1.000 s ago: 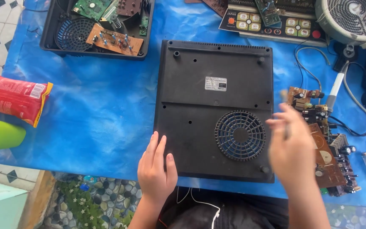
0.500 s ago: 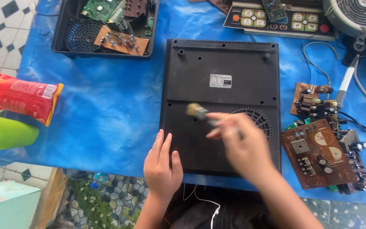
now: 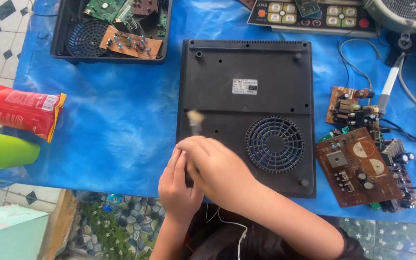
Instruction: Cleaning dust from an electronic appliance's plastic casing using a handheld brush.
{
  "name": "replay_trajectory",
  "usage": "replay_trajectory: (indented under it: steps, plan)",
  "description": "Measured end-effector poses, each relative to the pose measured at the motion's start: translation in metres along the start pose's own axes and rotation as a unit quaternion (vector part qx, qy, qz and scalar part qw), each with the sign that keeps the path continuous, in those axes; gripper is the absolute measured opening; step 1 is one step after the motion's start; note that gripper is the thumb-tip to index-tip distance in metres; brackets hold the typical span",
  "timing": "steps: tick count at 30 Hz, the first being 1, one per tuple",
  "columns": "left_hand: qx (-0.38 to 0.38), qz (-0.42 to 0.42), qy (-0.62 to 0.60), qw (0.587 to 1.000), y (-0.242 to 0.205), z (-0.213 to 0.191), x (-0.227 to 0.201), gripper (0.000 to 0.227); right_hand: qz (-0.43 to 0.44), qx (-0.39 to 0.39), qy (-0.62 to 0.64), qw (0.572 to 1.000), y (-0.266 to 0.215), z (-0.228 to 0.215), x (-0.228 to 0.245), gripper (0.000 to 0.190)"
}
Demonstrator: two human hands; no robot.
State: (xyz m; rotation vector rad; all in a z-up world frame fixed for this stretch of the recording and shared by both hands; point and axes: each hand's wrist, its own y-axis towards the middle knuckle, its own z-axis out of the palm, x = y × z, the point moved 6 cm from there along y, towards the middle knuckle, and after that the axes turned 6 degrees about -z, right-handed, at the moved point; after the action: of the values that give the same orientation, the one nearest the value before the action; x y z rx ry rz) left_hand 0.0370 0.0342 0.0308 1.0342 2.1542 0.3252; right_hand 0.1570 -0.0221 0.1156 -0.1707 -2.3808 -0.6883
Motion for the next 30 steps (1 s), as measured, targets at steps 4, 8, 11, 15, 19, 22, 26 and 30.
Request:
replay_trajectory:
  steps: [4,8,11,15,19,22,26,30]
  plan:
    - [0.007,-0.014,-0.049,0.999,-0.001,-0.003,0.0,0.043,0.197,0.01,0.134,0.971,-0.016,-0.013,-0.033,0.025]
    - [-0.005,-0.008,-0.054,0.998,-0.001,-0.002,0.0,0.043,0.201,-0.126,-0.084,0.968,-0.07,-0.1,-0.069,0.021]
    - [-0.002,-0.013,-0.052,0.999,0.0,-0.001,0.0,0.042,0.155,-0.234,-0.17,0.945,-0.097,-0.141,-0.073,0.012]
    - [0.008,-0.013,-0.052,0.999,0.002,0.001,-0.002,0.041,0.167,-0.078,-0.184,0.966,-0.089,-0.095,-0.067,0.019]
    - [0.02,-0.027,-0.061,0.998,-0.004,0.003,0.006,0.047,-0.023,0.053,0.043,0.997,-0.045,-0.005,-0.009,0.029]
    - [-0.002,-0.064,-0.168,0.984,-0.018,0.006,0.02,0.062,-0.122,0.038,0.136,0.982,-0.029,0.011,0.025,0.006]
    - [-0.029,-0.045,-0.109,0.993,-0.011,0.003,0.013,0.043,0.002,0.064,0.186,0.98,-0.059,-0.009,-0.008,0.031]
    - [-0.032,-0.029,-0.097,0.994,-0.011,0.004,0.012,0.04,0.149,-0.169,-0.054,0.973,-0.103,-0.093,-0.045,0.022]
